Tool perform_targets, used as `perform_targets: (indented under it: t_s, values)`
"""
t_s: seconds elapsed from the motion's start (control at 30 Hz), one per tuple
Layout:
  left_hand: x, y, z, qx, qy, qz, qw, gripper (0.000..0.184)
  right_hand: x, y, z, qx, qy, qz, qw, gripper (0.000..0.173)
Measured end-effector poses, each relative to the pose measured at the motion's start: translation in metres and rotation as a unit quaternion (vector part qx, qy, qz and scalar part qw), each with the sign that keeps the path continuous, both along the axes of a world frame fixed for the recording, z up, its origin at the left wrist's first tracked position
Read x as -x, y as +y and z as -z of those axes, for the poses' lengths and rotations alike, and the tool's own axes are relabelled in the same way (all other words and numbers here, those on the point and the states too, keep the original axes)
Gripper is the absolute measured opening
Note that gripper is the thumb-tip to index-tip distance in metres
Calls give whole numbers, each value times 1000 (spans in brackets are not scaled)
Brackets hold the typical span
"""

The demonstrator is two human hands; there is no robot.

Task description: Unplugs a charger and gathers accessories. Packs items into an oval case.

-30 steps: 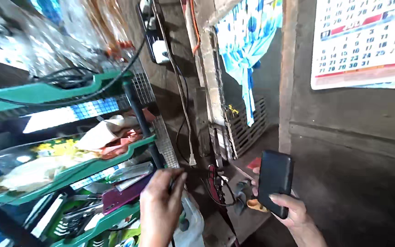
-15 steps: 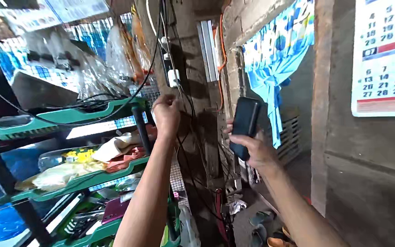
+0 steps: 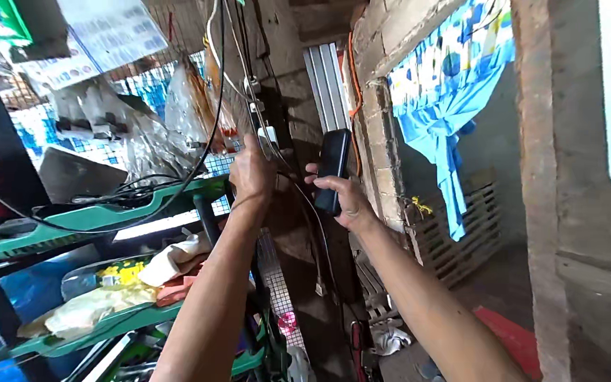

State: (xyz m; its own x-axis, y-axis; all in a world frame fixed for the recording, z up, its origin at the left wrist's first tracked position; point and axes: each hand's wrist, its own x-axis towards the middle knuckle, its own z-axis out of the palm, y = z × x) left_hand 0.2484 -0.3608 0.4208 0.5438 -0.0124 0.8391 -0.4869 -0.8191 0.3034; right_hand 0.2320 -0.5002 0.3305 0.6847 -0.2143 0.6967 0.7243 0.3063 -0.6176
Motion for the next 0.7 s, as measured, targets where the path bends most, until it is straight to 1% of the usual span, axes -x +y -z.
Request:
perform_targets:
  t_s: [0.07, 0.13, 0.2, 0.3, 0.4, 0.5, 0.6, 0.7]
  values:
    - [0, -6, -4, -12, 5, -32, 999, 67, -10, 0, -8, 0, -25, 0, 1000, 43]
    - [-1, -10, -7, -18, -6, -36, 999, 74, -19, -1, -15, -3, -41, 0, 999, 46]
    - [-5, -12, -7, -13, -25, -34, 999, 75, -23, -2, -20, 2, -32, -6, 999, 49]
    - [-11, -15, -4, 1, -35, -48, 998, 61, -24, 0, -22, 3, 5, -17, 1000, 50]
    - [-15, -16, -5, 9, -37, -62, 997, 51, -36, 4, -22, -9, 10, -64, 998, 59]
    - [-13, -15, -8, 0, -46, -56, 997, 48, -45, 8, -23, 2, 9, -79, 997, 61]
    - [-7, -16, -13, -3, -41, -52, 998, 45, -53, 12, -24, 12, -2, -49, 999, 58]
    - [-5, -14, -13, 0, -42, -38, 998, 43, -58, 11, -24, 8, -14, -46, 999, 59]
